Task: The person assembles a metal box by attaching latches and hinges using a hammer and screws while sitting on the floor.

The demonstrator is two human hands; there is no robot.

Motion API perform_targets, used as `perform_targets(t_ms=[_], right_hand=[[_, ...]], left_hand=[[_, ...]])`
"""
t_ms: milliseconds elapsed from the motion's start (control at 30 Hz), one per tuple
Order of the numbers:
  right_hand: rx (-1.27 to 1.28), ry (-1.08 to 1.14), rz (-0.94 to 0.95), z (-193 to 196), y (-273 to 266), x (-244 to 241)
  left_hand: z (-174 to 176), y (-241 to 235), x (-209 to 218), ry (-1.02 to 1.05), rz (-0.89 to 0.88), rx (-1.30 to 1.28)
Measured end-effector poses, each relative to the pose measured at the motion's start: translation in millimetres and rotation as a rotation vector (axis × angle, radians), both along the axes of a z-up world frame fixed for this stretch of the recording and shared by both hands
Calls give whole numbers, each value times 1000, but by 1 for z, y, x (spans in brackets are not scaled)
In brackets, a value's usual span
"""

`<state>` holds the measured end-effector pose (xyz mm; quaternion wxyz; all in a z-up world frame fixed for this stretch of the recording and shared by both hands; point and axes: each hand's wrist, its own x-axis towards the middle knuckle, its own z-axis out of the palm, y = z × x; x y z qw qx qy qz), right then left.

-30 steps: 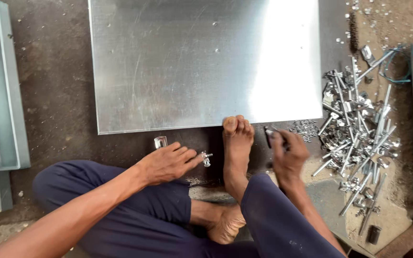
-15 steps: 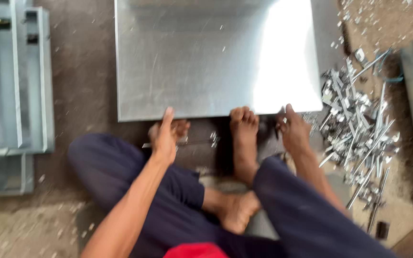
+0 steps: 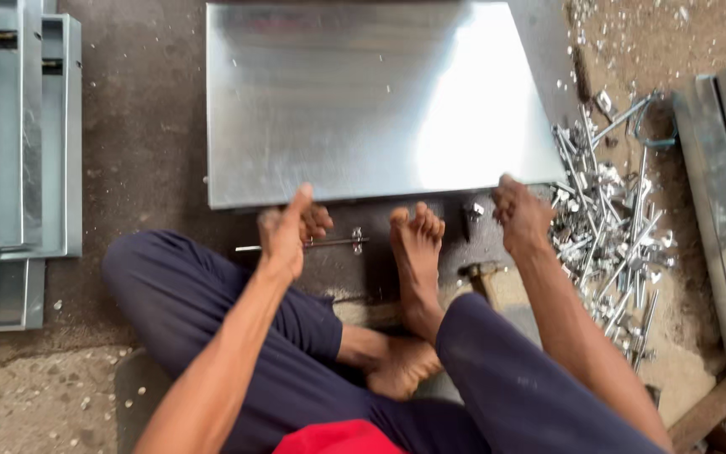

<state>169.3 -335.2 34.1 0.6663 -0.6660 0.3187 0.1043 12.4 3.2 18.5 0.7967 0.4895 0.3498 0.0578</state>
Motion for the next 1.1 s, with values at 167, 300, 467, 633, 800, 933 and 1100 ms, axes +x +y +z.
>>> perform_targets(t_ms=[167, 300, 467, 633, 800, 933, 1100], right_hand=[[8, -147, 4, -9, -36, -6], [-268, 17, 150, -26, -37, 5], [87, 6, 10, -53, -45, -9], [106, 34, -15, -50, -43, -20], [-399, 67, 399, 4, -27, -47], [-409, -101, 631, 25, 97, -109], [-911, -663, 957, 15, 128, -118]], left_hand=[[-9, -1, 7, -53, 21, -29], [-16, -7, -2, -1, -21, -74], [-47, -7, -6, 62, -6, -87], [-48, -10, -27, 60, -46, -105], [-56, -23, -43, 60, -347, 428], [-43, -56, -81, -170, -951, 1166], [-18, -53, -50, -13, -743, 610]])
